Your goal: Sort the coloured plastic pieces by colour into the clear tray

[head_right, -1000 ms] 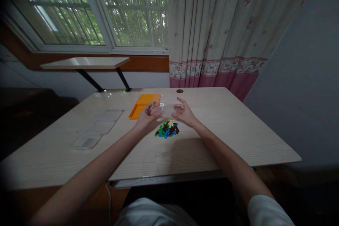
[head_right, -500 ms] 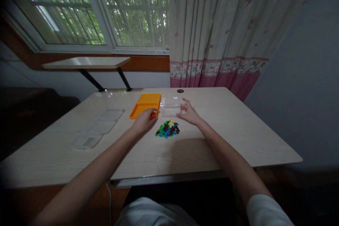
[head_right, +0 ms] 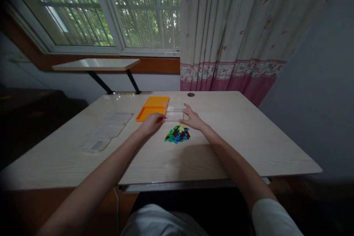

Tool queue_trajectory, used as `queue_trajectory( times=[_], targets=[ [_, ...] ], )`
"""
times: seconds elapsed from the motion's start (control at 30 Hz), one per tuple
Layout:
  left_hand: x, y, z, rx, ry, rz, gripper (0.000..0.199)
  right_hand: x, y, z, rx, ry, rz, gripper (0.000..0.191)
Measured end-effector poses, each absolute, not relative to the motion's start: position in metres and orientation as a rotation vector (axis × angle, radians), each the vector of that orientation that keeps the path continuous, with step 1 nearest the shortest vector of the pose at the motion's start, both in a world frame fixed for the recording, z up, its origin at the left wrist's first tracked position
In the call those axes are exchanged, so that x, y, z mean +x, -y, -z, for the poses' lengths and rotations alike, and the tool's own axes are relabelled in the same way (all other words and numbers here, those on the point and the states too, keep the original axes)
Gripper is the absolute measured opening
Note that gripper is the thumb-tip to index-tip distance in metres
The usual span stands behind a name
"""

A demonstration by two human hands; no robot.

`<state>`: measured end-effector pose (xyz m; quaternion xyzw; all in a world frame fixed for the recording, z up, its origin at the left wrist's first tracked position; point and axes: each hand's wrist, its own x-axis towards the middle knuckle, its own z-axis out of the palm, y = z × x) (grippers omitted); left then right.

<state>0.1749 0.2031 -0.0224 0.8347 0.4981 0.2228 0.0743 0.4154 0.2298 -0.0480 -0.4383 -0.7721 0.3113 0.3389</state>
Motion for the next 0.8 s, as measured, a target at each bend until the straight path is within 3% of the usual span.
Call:
queue_trajectory(
  times=[0.5,0.67,0.8],
  targets=[
    [0.172,-0.205,0.023,2.475,-1.529,-0.658,0.023,0.409,-0.231,0.047,-1.173,1.982,-0.777,0.091],
    [0.165,-0.201,0.013,2.530,-1.494,-0.673,0.033,0.411,-0.231,0.050,-1.149,1.958,-0.841,0.097],
    [0.139,-0.196,-0.008,2.425,-1.955,-0.679,0.038,0.414,-0.230,0.052,-1.101,1.892,-0.904,0.092]
  ],
)
